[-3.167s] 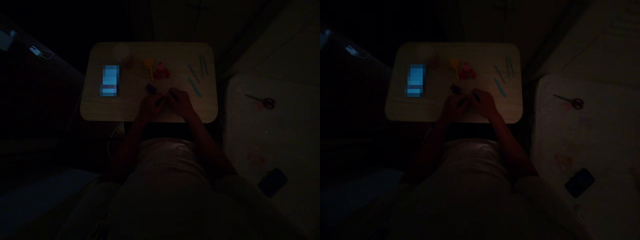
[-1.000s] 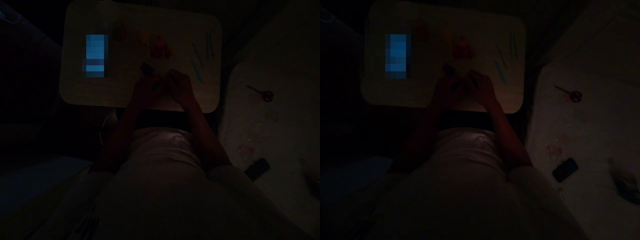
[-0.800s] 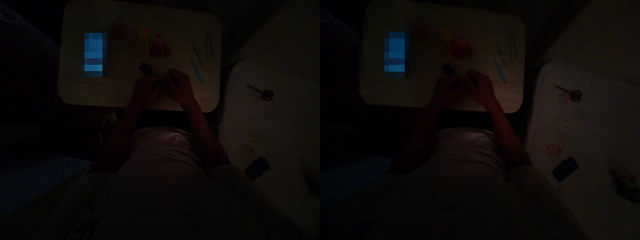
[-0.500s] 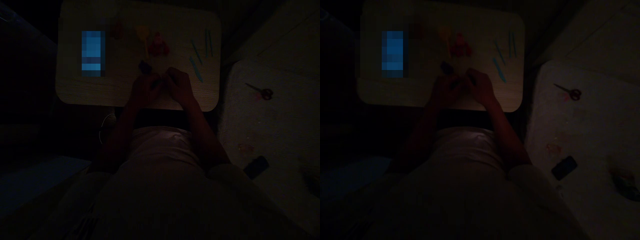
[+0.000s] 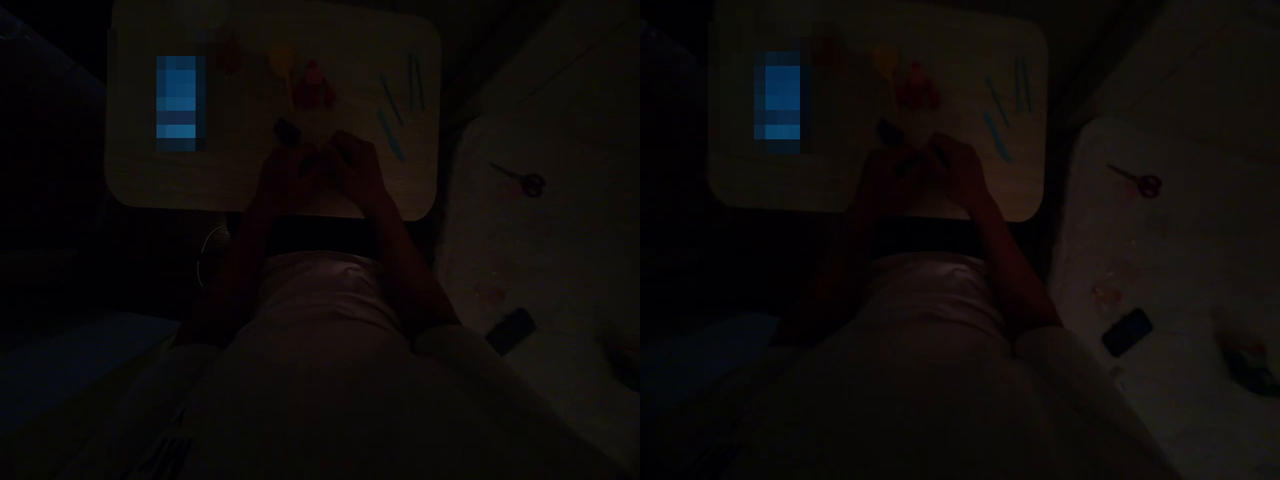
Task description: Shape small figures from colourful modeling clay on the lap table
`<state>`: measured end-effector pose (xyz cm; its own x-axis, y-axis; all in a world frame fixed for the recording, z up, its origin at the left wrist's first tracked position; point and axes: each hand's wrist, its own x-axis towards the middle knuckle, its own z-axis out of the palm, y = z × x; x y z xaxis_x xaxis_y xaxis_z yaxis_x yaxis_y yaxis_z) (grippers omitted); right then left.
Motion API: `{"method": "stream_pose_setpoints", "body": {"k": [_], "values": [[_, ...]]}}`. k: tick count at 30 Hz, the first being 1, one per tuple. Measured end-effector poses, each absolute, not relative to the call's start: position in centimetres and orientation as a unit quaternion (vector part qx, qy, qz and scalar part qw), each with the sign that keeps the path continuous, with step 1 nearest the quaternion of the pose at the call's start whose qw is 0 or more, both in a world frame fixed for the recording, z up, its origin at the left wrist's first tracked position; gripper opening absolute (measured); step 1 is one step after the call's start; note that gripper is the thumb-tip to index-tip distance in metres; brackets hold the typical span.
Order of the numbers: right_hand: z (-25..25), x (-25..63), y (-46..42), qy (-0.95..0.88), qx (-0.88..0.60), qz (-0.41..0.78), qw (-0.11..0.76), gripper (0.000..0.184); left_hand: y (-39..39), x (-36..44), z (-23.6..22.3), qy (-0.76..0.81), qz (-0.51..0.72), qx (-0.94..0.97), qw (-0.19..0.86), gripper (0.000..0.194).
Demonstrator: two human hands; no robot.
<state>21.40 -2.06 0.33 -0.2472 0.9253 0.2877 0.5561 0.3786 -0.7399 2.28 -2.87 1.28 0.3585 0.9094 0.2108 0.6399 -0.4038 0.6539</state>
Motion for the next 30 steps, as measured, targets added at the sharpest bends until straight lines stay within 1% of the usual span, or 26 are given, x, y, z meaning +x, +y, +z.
{"method": "stream_pose_setpoints", "body": {"k": [9,16,19,23,30], "values": [[0.24,21.42,-2.1,-0.733,-0.495,0.28,0.373,0.049,-2.77,2.17,1.02,0.491,0.29,0.779,0.261,0.023],[0.66,21.22,-2.25,-0.734,-0.497,0.273,0.374,0.052,-2.83,2.18,1.22,0.497,0.267,0.79,0.241,0.026],[0.83,21.21,-2.33,-0.742,-0.495,0.258,0.371,0.053,-2.83,2.2,1.14,0.497,0.278,0.782,0.252,0.029],[0.94,21.22,-2.37,-0.742,-0.502,0.258,0.362,0.051,-2.88,2.26,1.36,0.502,0.26,0.787,0.246,0.034],[0.96,21.25,-2.41,-0.736,-0.518,0.267,0.345,0.047,-2.98,2.25,1.42,0.504,0.269,0.784,0.244,0.031]]}}
